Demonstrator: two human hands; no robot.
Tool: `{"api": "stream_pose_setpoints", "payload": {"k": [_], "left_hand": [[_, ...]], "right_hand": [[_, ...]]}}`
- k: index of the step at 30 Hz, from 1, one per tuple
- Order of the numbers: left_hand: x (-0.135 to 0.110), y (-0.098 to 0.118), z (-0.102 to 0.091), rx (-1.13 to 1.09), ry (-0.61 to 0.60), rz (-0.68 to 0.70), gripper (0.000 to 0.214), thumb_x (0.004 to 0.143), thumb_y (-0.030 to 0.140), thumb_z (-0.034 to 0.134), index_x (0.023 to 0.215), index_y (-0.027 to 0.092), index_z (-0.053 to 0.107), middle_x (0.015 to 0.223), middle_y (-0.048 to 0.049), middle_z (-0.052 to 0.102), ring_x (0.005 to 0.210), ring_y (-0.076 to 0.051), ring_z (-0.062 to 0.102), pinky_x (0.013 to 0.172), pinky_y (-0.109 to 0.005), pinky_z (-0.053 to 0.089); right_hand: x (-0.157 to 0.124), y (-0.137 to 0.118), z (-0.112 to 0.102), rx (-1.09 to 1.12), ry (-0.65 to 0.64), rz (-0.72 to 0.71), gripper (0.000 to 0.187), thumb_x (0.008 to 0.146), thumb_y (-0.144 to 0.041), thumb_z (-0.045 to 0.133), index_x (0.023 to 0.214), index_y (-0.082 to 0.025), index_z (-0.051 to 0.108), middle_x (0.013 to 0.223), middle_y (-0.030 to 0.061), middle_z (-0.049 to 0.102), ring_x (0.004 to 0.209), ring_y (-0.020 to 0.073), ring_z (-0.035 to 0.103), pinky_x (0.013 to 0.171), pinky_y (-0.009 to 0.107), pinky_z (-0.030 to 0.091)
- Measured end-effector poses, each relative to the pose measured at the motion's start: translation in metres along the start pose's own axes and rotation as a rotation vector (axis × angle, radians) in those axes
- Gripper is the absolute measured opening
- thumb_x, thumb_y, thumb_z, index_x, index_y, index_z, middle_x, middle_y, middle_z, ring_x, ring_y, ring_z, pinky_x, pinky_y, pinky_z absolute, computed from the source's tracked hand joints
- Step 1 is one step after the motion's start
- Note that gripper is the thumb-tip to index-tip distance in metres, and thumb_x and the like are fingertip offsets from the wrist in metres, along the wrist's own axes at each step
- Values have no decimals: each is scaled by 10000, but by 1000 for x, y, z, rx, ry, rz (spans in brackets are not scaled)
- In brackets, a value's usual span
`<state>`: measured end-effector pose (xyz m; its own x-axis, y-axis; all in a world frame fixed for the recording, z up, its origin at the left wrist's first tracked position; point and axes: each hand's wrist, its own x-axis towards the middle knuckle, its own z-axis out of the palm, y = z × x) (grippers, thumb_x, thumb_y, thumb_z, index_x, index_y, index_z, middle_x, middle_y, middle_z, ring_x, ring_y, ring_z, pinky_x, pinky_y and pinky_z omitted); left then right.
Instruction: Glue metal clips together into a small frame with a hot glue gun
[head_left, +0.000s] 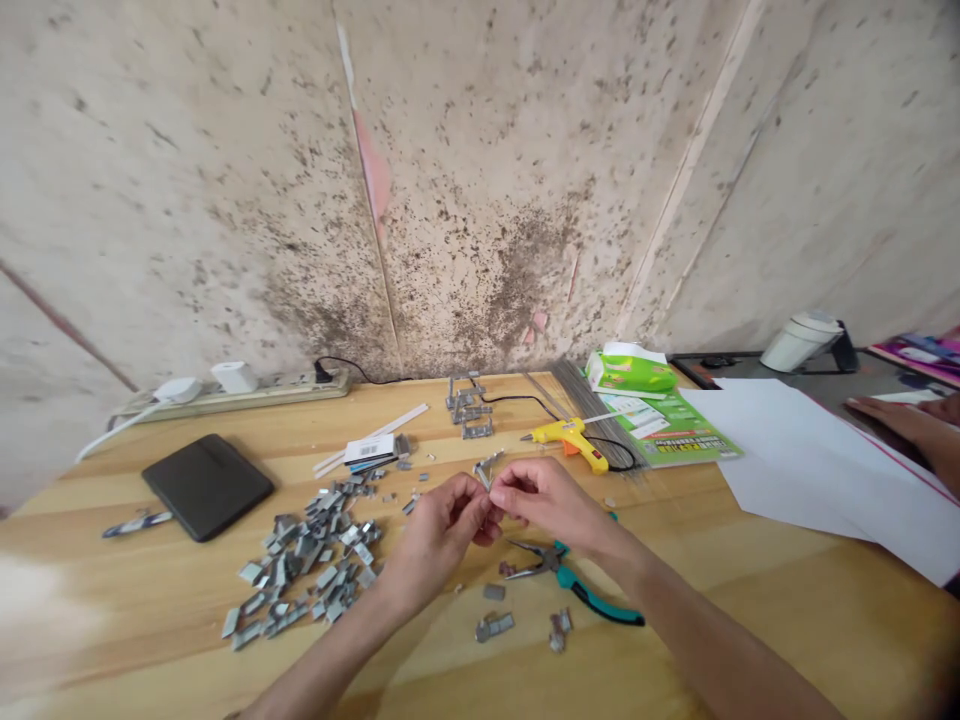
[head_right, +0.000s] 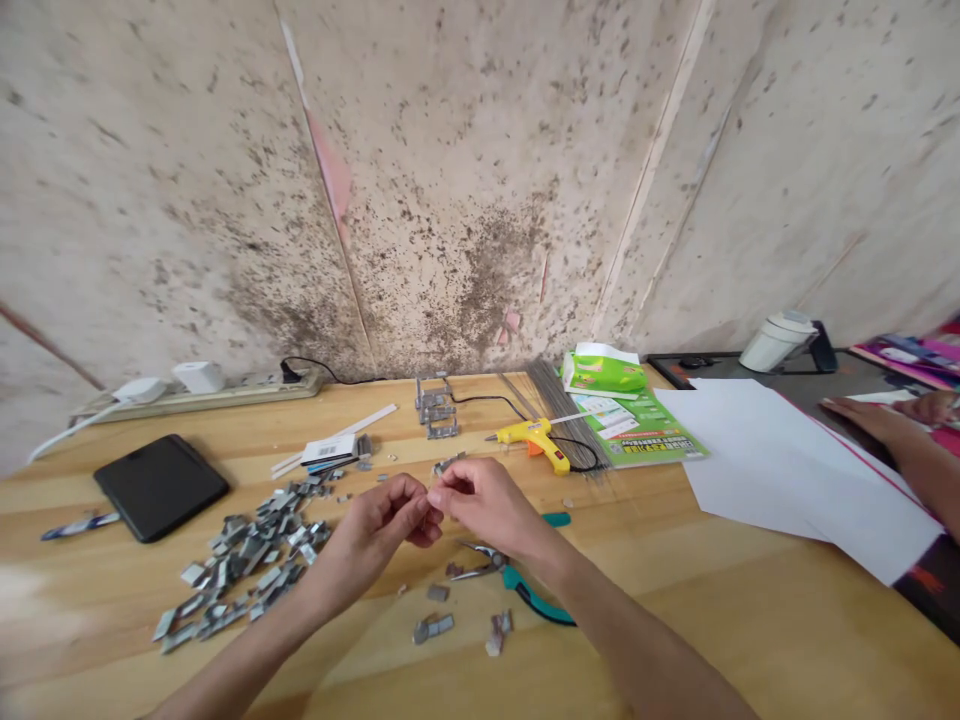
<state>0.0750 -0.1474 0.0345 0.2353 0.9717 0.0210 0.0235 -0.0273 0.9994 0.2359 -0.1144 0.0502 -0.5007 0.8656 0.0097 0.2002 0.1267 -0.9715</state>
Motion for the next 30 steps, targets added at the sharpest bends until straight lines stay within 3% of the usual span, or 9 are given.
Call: {"api": "stream_pose_setpoints", "payload": {"k": [4,9,16,23,30], "left_hand": [[1,0,-1,20,1,-39,289,783,426,579,729,146,533,657,-35,637,632,-154,610,634,-307,517],[4,1,-3,-29,-12,-89,307,754,439,608,716,154,501,645,-18,637,574,-141,618,582,-287,512],[5,2,-3,-104,-45,-48,271,793,386,597,710,153,487,619,13,587,495,-84,524,498,-215,429],[4,-2,-3,-268,-107,-45,240,823,363,571,744,139,538,698,-27,596,595,-105,521,550,-224,416],[2,0,0,-296,-79,-84,228,783,351,623,750,148,525,643,-1,577,556,-88,491,530,-203,374]], "right_hand": [[8,5,2,82,-11,67,119,721,-270,608,739,-152,599,593,-21,564,506,85,457,453,201,350],[11,7,3,211,5,14,182,687,-303,668,774,-148,628,586,-31,557,511,79,462,460,200,348],[5,11,12,476,51,-16,260,658,-366,709,694,-155,561,544,-51,537,443,56,425,429,191,317],[2,8,18,475,132,-43,232,696,-348,668,659,-161,535,521,-39,540,461,64,438,448,197,316],[0,10,21,456,168,-29,227,715,-352,648,683,-159,535,533,-40,534,446,55,411,432,190,306]]}}
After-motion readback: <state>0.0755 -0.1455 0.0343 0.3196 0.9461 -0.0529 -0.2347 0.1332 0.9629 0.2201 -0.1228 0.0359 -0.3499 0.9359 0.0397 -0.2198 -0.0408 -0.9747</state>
